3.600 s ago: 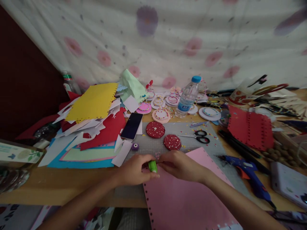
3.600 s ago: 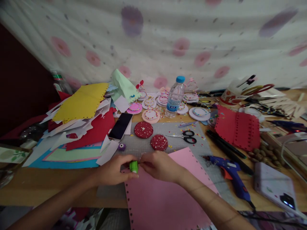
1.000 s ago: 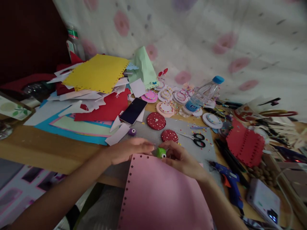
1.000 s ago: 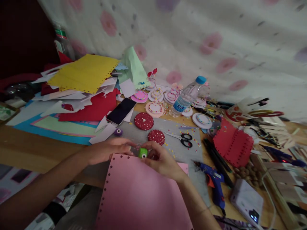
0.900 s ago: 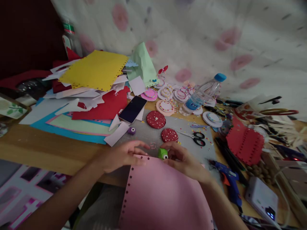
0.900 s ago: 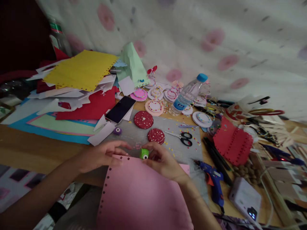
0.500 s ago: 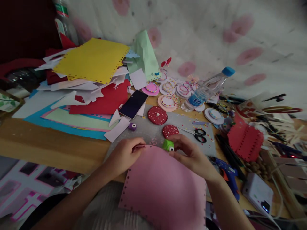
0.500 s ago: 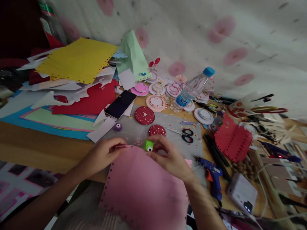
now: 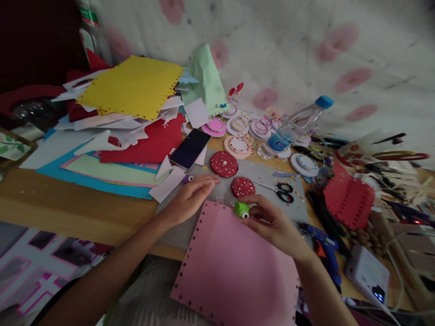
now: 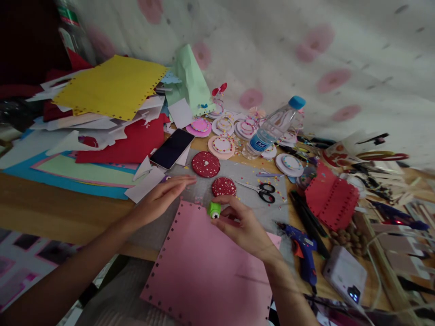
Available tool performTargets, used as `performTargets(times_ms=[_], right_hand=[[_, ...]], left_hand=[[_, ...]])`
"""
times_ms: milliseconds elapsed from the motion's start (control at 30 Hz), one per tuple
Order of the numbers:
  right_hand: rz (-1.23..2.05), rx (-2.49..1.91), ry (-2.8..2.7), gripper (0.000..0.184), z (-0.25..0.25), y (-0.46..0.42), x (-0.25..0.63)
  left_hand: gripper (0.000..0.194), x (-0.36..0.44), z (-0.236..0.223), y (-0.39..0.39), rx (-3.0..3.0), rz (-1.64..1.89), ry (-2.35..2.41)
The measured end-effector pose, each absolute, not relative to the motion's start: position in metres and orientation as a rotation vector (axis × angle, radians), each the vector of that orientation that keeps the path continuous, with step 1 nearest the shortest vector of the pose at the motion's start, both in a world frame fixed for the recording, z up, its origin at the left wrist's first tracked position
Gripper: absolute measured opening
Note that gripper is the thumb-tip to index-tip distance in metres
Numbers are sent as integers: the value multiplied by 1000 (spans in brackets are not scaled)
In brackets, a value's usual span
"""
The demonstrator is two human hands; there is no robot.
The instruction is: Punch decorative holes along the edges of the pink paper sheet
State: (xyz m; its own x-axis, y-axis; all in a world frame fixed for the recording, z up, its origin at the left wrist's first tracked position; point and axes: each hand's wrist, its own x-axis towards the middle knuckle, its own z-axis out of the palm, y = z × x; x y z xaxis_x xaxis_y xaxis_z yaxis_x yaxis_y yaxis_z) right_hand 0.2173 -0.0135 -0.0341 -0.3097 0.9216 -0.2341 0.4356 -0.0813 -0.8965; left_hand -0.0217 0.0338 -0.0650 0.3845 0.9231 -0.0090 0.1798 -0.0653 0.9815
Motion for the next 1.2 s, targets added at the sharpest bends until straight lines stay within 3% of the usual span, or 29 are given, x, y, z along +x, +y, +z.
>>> performTargets(times_ms=[233,433,833,1200], right_hand=[[1460,-1361,-1682,36,-33,-16,223],[1392,-1255,-1689,45,-22,-16,225],[1043,-1356,-2215,33,36,-16,213],[1109,-1428,-2364,33,37,-8,207]], left_hand=[[57,-17,-84,14,1302,888,934],[9,-7,-63,-13,1342,812,1073],[26,-2,-31,-38,1736,917,1066],[11,0,-21,-36,1743,911,1084]])
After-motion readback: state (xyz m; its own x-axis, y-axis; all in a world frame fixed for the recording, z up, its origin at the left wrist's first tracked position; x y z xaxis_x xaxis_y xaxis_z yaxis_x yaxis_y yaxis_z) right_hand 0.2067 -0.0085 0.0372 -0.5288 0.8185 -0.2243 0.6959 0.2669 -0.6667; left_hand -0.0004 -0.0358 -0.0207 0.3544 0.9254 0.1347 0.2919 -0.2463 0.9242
